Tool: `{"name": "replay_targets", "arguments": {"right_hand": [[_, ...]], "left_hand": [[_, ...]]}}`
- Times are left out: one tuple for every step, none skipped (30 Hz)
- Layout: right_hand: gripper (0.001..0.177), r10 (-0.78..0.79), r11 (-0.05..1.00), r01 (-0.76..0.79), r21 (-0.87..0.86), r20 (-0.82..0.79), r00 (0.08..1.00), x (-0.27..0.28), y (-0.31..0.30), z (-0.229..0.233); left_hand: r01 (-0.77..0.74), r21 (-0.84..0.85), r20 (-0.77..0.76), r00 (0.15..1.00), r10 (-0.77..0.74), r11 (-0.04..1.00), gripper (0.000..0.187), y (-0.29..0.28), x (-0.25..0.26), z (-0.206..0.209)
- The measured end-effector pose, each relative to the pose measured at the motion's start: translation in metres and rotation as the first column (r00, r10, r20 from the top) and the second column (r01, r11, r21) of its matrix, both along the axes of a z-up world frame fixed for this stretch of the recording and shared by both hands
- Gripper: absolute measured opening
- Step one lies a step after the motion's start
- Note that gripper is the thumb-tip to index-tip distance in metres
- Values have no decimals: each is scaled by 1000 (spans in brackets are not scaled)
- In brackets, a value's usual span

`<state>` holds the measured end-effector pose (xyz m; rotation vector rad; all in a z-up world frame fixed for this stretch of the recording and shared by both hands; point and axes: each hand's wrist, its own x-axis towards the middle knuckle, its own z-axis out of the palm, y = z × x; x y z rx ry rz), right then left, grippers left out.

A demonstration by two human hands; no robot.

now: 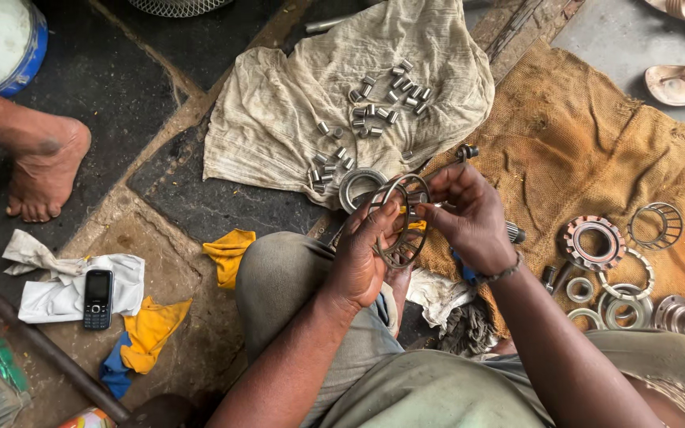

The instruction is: The person assembles mechanical components including a bearing and a gear assembly by hand while seated on the floor.

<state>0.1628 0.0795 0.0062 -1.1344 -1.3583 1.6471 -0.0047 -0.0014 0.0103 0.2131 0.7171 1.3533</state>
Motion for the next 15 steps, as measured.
{"name": "replay_targets", "arguments": {"right_hand": [[28, -15, 999, 13, -39, -32, 999, -3, 0, -2], [26, -28, 996, 23, -81, -64, 998, -5, 0, -5], [25, -43, 992, 31, -122, -96, 994, -7, -1, -7], [22, -29, 995, 26, -100, -27, 999, -9, -2, -10], [19, -16, 997, 20, -79, 43, 999, -11, -3, -13], [16, -5, 998, 11, -58, 113, 994, -13, -3, -17], [16, -3, 998, 10, -68, 89, 996, -13, -4, -20], [16, -2, 997, 7, -79, 64, 998, -14, -6, -23], [16, -1, 996, 5, -90, 40, 999, -15, -5, -26], [15, -30, 992, 39, -123, 70, 997, -15, -3, -29], [14, -58, 985, 74, -155, 101, 993, -13, 1, -32], [14, -85, 977, 109, -186, 134, 987, -11, 5, -35], [15, -108, 979, 142, -147, 216, 970, -8, 13, -39], [16, -132, 980, 170, -106, 298, 945, -6, 26, -45], [17, -157, 979, 194, -62, 377, 913, -4, 38, -50]], "left_hand": [[-6, 4, -4, 1000, 6, 1000, 51, 0, -1, 2], [-14, 14, -16, 1000, 14, 1000, 52, 0, -1, 3], [-22, 24, -29, 999, 23, 999, 52, 0, -2, 3], [-30, 33, -42, 999, 31, 999, 52, 0, -3, 3], [-35, 20, -41, 999, 36, 999, 52, -1, -4, 3], [-41, 6, -39, 998, 41, 999, 52, -1, -4, 2], [-47, -7, -37, 998, 47, 999, 52, -1, -5, 1], [-65, -6, -27, 998, 65, 998, 51, -1, -5, -1], [-83, -6, -18, 996, 83, 996, 51, -1, -4, -2], [-101, -3, -8, 995, 101, 995, 50, 0, -4, -5], [-127, -20, -6, 992, 127, 992, 51, 1, -5, -7], [-154, -37, -4, 988, 154, 987, 52, 2, -5, -9], [-180, -54, -1, 984, 180, 982, 52, 4, -6, -10], [-210, -73, -20, 978, 209, 975, 55, 4, -7, -12], [-240, -92, -40, 971, 237, 966, 57, 3, -9, -13]]}}
